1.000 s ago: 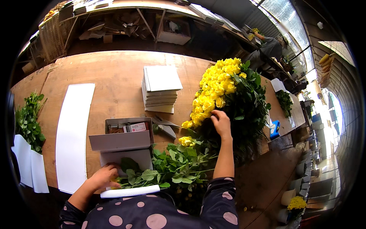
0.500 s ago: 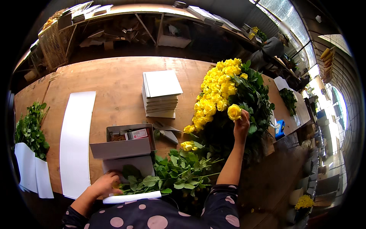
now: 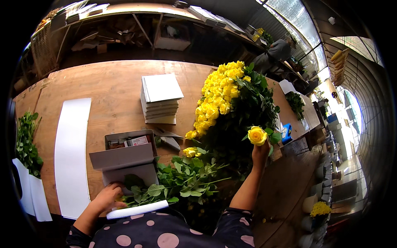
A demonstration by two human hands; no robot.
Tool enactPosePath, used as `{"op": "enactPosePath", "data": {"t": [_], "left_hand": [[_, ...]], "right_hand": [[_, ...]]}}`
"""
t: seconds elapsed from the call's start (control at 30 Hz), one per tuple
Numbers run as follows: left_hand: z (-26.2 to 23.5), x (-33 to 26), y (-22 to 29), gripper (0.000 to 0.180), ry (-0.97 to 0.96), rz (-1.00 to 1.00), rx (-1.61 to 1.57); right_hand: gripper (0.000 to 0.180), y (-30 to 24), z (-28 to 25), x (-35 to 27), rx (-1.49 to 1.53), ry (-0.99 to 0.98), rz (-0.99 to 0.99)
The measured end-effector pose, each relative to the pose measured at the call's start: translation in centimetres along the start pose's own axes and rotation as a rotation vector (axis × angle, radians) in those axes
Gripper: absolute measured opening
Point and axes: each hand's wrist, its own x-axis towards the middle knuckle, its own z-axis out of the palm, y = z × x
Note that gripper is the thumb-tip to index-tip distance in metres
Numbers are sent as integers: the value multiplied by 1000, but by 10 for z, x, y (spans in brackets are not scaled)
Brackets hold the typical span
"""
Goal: The person arranges yellow roses into a white rectangular box, placing them one by one and adjusting their positions. They also handle white wrapping paper and a small packet, placing them inside the box with the flowers.
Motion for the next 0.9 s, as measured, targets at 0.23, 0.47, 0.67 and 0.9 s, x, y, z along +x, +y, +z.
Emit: {"op": "enactPosePath", "data": {"t": [0.23,0.47,0.67,0.9], "left_hand": [[2,-1,1,42,34,44,13],[0,-2,3,43,11,17,1],[-7,1,9,43,-50,-45,26],[-7,-5,9,41,-12,-10,59]], "right_hand": [[23,-15,-41,26,269,460,85],[25,-9,27,95,-710,80,-15],[41,87,139,87,-443,-230,148],[22,74,137,58,-254,-45,133]]}}
